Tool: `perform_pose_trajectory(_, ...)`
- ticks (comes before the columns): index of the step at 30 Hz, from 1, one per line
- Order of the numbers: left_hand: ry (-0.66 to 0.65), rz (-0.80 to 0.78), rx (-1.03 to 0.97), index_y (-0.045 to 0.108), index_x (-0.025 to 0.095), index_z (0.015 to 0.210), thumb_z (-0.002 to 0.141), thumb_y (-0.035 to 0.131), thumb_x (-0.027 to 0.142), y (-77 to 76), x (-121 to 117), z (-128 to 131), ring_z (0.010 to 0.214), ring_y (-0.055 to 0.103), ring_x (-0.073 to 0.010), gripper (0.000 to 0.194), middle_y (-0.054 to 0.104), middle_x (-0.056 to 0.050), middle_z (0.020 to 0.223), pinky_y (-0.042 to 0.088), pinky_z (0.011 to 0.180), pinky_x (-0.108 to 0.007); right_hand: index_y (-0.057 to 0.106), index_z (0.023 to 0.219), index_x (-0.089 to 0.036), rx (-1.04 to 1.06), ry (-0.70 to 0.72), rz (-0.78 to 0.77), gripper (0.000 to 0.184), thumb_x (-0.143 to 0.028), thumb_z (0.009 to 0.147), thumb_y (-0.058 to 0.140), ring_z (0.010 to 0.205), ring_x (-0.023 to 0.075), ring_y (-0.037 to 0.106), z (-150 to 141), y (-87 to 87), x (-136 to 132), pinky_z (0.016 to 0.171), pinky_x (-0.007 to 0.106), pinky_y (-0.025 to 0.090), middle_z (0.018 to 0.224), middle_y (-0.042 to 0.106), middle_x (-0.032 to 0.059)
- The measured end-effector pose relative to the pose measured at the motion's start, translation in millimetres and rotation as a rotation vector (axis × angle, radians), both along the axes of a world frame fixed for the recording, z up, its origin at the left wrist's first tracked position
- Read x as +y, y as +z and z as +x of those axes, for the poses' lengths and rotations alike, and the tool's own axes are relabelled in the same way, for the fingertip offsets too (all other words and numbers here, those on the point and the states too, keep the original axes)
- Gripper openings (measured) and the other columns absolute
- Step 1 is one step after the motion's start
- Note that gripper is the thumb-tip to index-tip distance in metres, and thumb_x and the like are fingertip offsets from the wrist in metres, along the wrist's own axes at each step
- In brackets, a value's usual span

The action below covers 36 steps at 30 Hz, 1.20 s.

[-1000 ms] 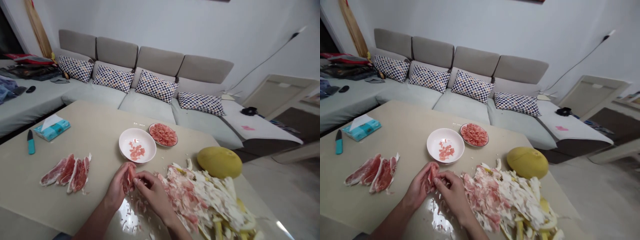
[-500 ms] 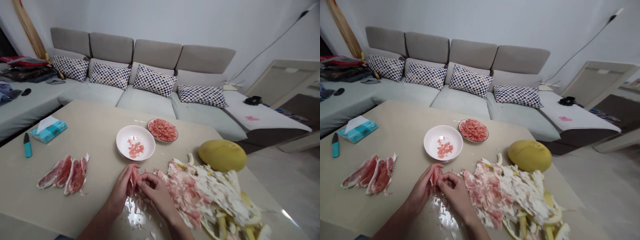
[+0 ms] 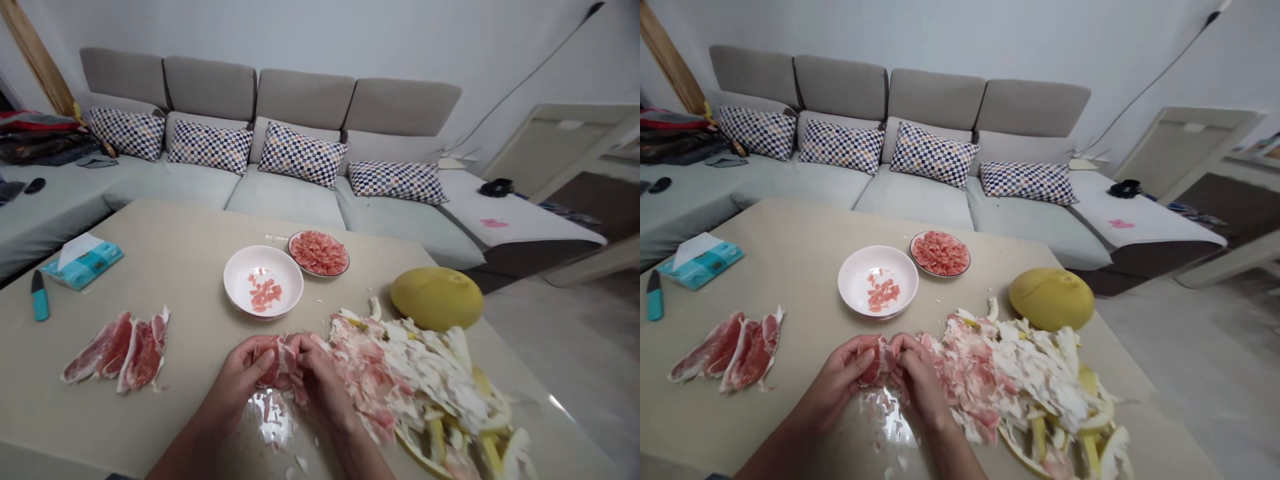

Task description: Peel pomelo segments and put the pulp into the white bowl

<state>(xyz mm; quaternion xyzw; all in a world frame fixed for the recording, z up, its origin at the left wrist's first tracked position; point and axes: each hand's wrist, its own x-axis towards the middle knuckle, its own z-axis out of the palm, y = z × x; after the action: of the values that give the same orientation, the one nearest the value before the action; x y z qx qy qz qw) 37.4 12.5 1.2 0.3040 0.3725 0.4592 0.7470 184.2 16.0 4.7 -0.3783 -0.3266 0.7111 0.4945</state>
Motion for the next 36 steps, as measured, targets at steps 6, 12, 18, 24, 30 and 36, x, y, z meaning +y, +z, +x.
perform_pose_trajectory(6,-0.012,0.000,-0.013,0.071,0.016,0.108,0.080,0.073,0.035,-0.3,-3,4,0.079,0.067,-0.0208,0.034,0.072,-0.011,0.095,0.054,0.069,-0.031,0.048,0.063,-0.021,0.123,-0.033,-0.010,0.012,-0.028,0.068,0.056,0.046,0.0099,0.026,2,0.8,3,0.042,0.022,0.026,0.057,0.035,-0.0050)
perform_pose_trajectory(12,0.048,-0.046,-0.039,0.071,0.017,0.106,0.082,0.071,0.036,-1.2,0,-2,0.078,0.065,-0.0175,0.031,0.071,-0.008,0.093,0.055,0.077,-0.033,0.051,0.073,-0.021,-0.023,-0.016,0.069,0.022,-0.037,0.077,0.063,0.045,0.0087,0.029,4,-3.8,3,0.042,0.021,0.024,0.057,0.039,-0.0059)
perform_pose_trajectory(18,0.086,0.015,0.050,0.071,0.018,0.108,0.081,0.072,0.037,-1.3,1,-2,0.092,0.065,-0.0216,0.033,0.072,-0.008,0.097,0.052,0.087,-0.034,0.047,0.080,-0.022,-0.465,-0.011,0.244,0.037,-0.052,0.080,0.068,0.056,0.0111,0.041,1,-1.3,0,0.051,0.022,0.034,0.067,0.046,-0.0059)
perform_pose_trajectory(24,0.097,0.080,0.149,0.071,0.017,0.107,0.079,0.073,0.037,-2.6,-1,4,0.105,0.065,-0.0265,0.034,0.072,-0.011,0.108,0.050,0.092,-0.035,0.045,0.063,-0.020,-0.871,-0.034,0.461,0.038,-0.041,0.094,0.053,0.061,0.0134,0.043,-5,-5.7,-1,0.059,0.025,0.033,0.062,0.046,-0.0034)
perform_pose_trajectory(30,0.057,0.065,0.156,0.071,0.015,0.107,0.080,0.072,0.039,-1.8,-2,2,0.098,0.066,-0.0252,0.037,0.073,-0.012,0.104,0.052,0.084,-0.033,0.045,0.062,-0.020,-0.871,-0.002,0.550,0.042,-0.040,0.099,0.041,0.058,0.0122,0.045,-3,-6.3,-4,0.058,0.024,0.034,0.060,0.049,-0.0026)
perform_pose_trajectory(36,-0.004,0.027,0.048,0.070,0.013,0.101,0.082,0.070,0.038,-2.0,-3,1,0.061,0.062,-0.0150,0.031,0.069,-0.004,0.075,0.050,0.058,-0.026,0.044,0.062,-0.020,-0.804,0.015,0.541,0.044,-0.042,0.100,0.038,0.054,0.0115,0.047,-6,-11.4,-6,0.057,0.024,0.037,0.057,0.050,-0.0026)
